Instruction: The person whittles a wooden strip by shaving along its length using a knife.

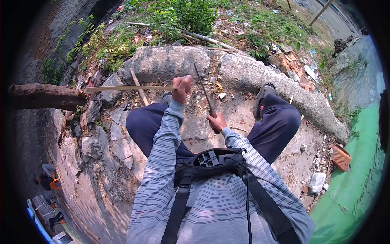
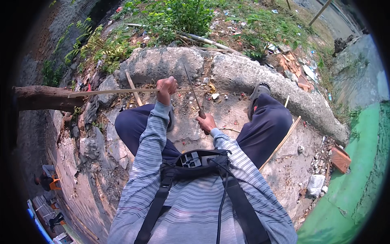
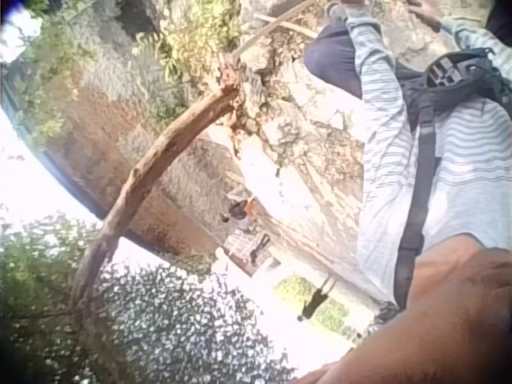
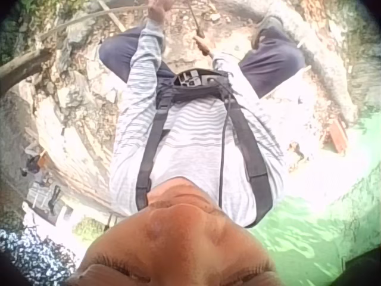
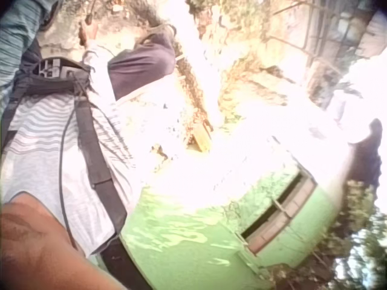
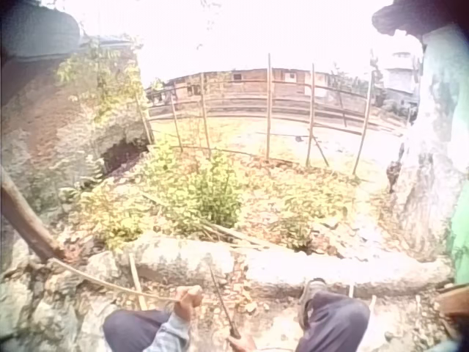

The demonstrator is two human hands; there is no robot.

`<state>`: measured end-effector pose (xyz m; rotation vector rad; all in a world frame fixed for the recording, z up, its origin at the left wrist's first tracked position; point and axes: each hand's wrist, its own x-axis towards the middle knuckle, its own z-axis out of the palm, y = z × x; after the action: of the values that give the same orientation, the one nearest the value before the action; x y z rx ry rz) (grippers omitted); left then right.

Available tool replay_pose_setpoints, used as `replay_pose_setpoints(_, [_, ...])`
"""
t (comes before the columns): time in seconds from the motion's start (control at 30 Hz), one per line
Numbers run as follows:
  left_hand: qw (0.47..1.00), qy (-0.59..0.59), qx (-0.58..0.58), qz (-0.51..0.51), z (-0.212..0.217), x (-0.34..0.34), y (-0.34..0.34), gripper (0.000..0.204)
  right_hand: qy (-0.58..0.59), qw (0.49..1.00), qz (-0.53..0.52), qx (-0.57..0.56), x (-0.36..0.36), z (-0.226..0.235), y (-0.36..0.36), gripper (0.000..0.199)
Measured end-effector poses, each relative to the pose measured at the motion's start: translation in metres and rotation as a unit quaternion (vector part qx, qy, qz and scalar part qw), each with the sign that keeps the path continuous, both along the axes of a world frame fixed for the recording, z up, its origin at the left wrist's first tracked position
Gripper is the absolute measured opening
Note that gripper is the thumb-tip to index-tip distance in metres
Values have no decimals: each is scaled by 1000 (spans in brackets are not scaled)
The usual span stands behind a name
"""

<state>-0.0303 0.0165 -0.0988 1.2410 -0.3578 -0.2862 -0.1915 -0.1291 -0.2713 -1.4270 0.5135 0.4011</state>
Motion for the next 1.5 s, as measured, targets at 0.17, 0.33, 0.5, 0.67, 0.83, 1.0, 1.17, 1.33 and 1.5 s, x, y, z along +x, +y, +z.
replay_pose_setpoints(0.17, [1000, 19, -15, 7, -4, 2, 5, 51, -19, 999, -5, 41, 2, 22, 11, 31])
replay_pose_setpoints(0.33, [1000, 1, -4, -19, -3, -2, 2, 51, -49, 999, 13, 17, 9, 31, 11, 26])
replay_pose_setpoints(0.5, [1000, -5, 6, -23, -2, -3, 4, 50, -75, 996, 31, 23, 13, 44, 15, 23])
replay_pose_setpoints(0.67, [1000, -1, 8, -26, 0, -3, 5, 50, -67, 997, 29, 21, 13, 40, 14, 20])
replay_pose_setpoints(0.83, [1000, -6, 12, -24, -1, -6, 7, 50, -76, 997, 15, -19, 9, 43, 17, 23])
replay_pose_setpoints(1.0, [999, -12, 31, -30, -2, -4, 5, 49, -79, 997, 18, -17, 12, 39, 14, 22])
replay_pose_setpoints(1.17, [999, -15, 24, -31, -4, -4, 6, 49, -75, 997, 5, -30, 10, 41, 16, 23])
replay_pose_setpoints(1.33, [999, -15, 27, -28, -6, -4, 8, 49, -100, 993, 34, -54, 13, 41, 16, 23])
replay_pose_setpoints(1.5, [999, -1, 2, -36, -6, -4, 7, 49, -66, 998, -6, -9, 8, 27, 16, 25])
